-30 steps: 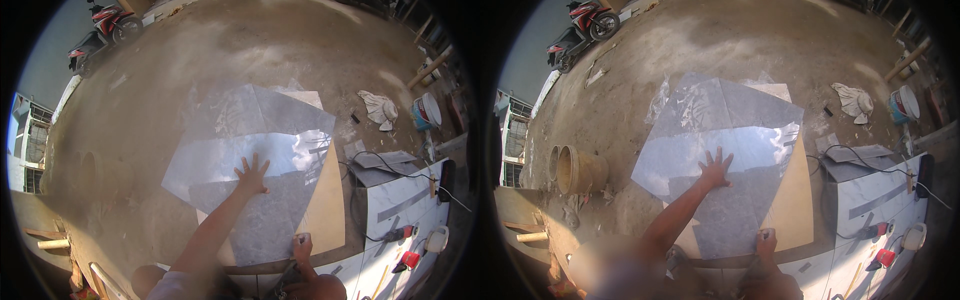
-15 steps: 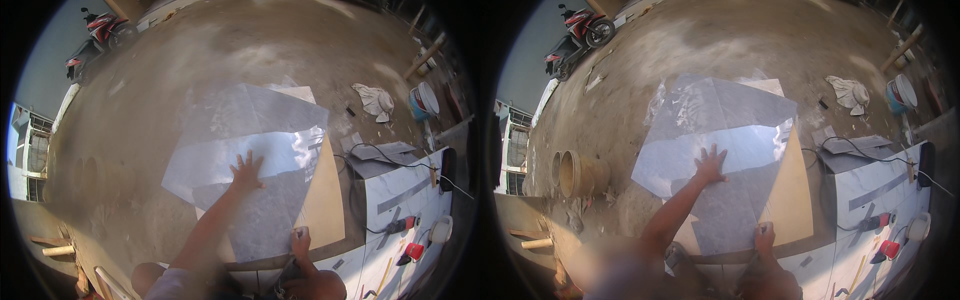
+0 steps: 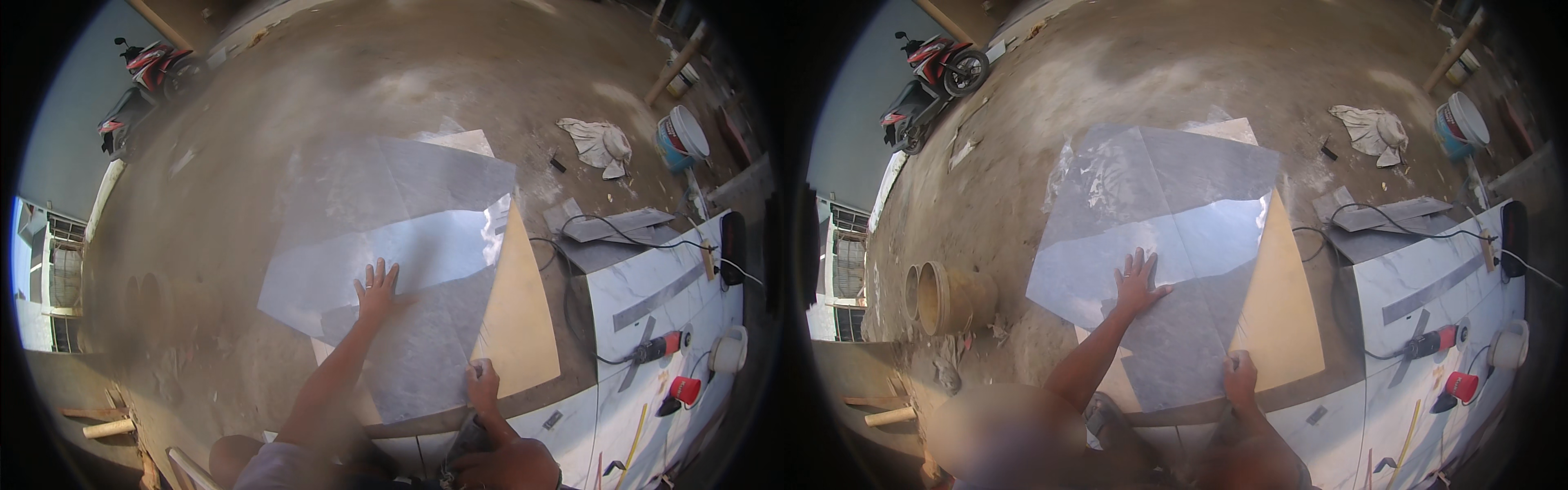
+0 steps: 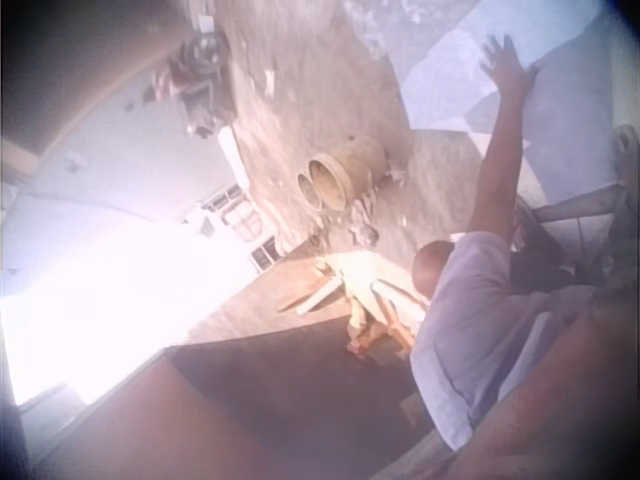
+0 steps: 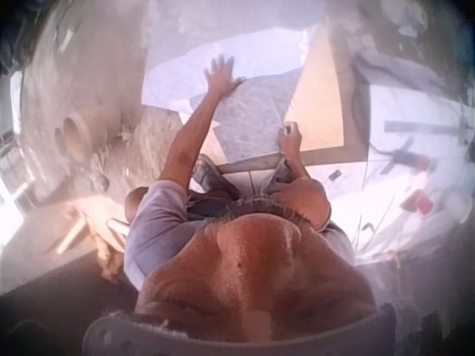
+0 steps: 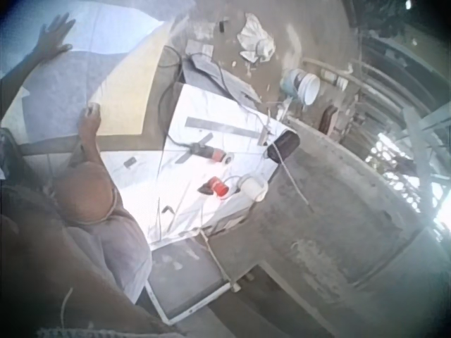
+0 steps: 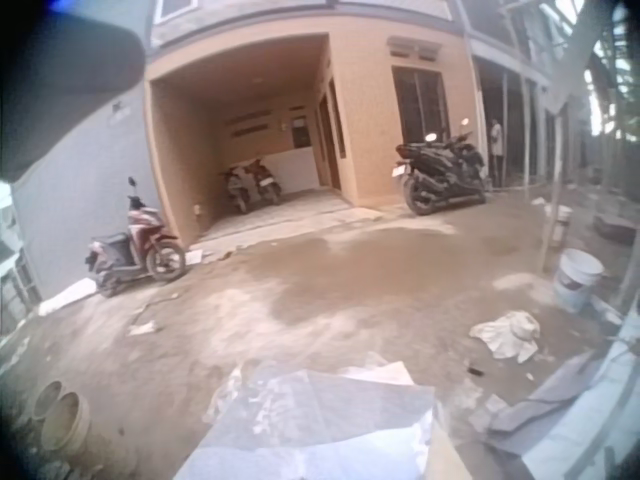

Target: The person measures a large tile with a tape measure, marks it with a pencil, and aligns a smaller tile piece on top of it.

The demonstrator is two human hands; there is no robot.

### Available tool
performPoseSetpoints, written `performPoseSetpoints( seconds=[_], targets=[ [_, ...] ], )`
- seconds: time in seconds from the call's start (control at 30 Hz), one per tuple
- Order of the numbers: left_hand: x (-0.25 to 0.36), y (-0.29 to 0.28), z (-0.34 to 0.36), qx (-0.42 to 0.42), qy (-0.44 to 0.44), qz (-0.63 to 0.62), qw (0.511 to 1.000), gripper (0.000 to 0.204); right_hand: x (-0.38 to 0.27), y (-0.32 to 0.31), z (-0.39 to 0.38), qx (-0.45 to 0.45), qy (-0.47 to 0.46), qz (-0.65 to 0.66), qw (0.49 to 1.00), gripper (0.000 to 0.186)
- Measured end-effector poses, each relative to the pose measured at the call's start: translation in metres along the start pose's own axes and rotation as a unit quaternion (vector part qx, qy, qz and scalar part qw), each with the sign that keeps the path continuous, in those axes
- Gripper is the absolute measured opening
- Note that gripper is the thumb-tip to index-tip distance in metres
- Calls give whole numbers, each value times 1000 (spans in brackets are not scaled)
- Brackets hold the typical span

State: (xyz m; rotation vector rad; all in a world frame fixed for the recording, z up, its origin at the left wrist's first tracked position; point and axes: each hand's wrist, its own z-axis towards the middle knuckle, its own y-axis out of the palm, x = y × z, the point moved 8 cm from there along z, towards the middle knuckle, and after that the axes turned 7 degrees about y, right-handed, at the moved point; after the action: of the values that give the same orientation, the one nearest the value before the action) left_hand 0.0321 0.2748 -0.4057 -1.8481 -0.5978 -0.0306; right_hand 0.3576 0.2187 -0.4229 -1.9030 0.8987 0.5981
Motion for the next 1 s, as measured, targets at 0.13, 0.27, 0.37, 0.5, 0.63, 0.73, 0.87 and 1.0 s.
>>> performPoseSetpoints(
  seconds=[0.13,0.27,0.37,0.5,0.63,0.73,0.87,1.0],
  targets=[
    [-7,27,-30,25,22,42,999,87,-1,1,0,-3,-33,-8,999,17],
    [19,31,-66,-43,62,90,993,89,-2,-1,1,-2,-47,-12,999,16],
    [27,38,-79,-106,91,107,984,94,2,0,1,-18,-25,-19,999,16],
    [33,32,-82,-145,98,130,976,102,5,7,1,-17,-42,-15,999,17],
    [20,36,-87,-162,58,103,980,102,-5,10,-4,-23,-39,-3,999,16],
    [41,39,-73,-169,55,81,981,100,6,3,5,-25,-12,-10,1000,15],
    [55,37,-67,-160,56,65,983,101,-3,-8,11,-3,-20,-17,1000,16],
    [52,37,-71,-154,46,89,983,100,-5,-1,7,-26,-12,-6,1000,17]
  ],
)
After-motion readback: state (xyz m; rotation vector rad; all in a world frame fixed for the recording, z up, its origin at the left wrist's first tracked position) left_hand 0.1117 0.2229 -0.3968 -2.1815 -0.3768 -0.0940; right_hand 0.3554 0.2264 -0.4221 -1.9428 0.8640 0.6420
